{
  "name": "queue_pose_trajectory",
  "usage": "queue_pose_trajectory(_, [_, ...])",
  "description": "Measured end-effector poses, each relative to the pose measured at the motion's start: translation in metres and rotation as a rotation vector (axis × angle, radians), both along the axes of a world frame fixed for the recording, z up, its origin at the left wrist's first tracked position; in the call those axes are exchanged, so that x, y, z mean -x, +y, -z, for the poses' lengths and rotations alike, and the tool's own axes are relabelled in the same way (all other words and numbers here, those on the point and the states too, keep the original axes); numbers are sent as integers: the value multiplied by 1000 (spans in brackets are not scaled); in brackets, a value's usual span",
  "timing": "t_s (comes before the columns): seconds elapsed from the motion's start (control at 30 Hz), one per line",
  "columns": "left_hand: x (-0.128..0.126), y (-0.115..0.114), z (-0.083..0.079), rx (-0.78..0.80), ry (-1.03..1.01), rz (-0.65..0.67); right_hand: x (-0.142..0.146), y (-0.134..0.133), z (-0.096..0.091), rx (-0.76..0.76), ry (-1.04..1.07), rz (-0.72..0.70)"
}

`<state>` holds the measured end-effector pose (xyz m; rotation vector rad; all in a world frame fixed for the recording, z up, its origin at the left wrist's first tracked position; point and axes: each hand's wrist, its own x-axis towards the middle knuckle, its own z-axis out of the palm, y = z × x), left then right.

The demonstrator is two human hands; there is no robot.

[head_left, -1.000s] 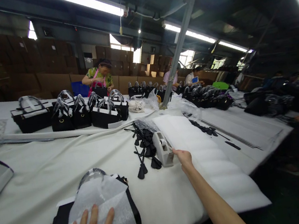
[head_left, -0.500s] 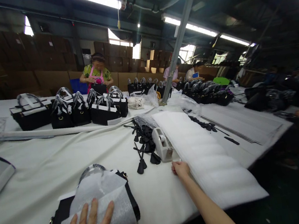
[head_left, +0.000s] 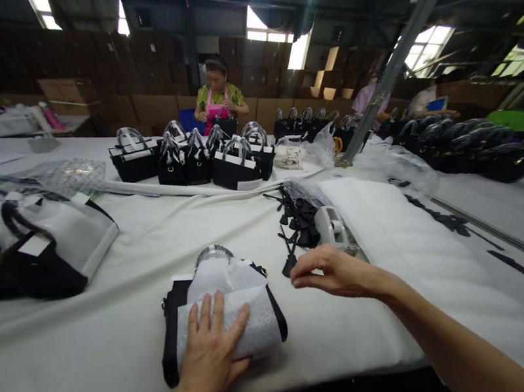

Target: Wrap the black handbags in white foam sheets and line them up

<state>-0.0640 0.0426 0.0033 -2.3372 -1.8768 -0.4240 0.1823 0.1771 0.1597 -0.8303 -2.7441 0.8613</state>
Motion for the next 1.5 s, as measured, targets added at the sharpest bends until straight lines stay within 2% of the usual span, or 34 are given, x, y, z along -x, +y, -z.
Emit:
queue_pose_trajectory(0.07, [0,-1,-1,11,-4,1,24,2,-16,175,-56,-236])
queue_pose_trajectory(0.13, [1,-1,-2,19,2,3,46,10,-16,243,-170,-376])
queue_pose_trajectory(0.2, [1,-1,-2,20,14,3,68,21,-6,163,-315,-438])
queue_pose_trajectory(0.37, [2,1,-4,15,12,0,123,36,20,-210,-686,-455])
queue_pose_trajectory(0.47, [3,2,-3,21,16,5,145,36,30,-295,-814,-443])
queue_pose_trajectory(0.57, [3,2,-1,20,12,8,155,38,40,-317,-855,-463])
queue_pose_trajectory(0.7, [2,5,1,26,-3,4,157,48,57,-328,-830,-492])
queue_pose_trajectory(0.87, [2,6,-2,35,-21,7,150,64,75,-265,-733,-439])
queue_pose_trajectory(1.0, [4,7,-1,33,-33,23,145,81,88,-311,-683,-274])
queue_pose_trajectory(1.17, [5,6,1,36,-32,37,135,98,98,-47,-699,-58])
queue_pose_trajectory(1.27, [2,5,0,29,-29,6,121,83,93,-112,-530,50])
queue_pose_trajectory(1.37, [2,5,-2,25,-42,-1,106,44,90,-211,-308,59])
queue_pose_trajectory(1.43, [3,6,-2,26,-49,30,98,13,95,-183,-209,6])
queue_pose_trajectory(1.5, [4,7,-2,26,-44,44,94,-13,106,-126,-168,13])
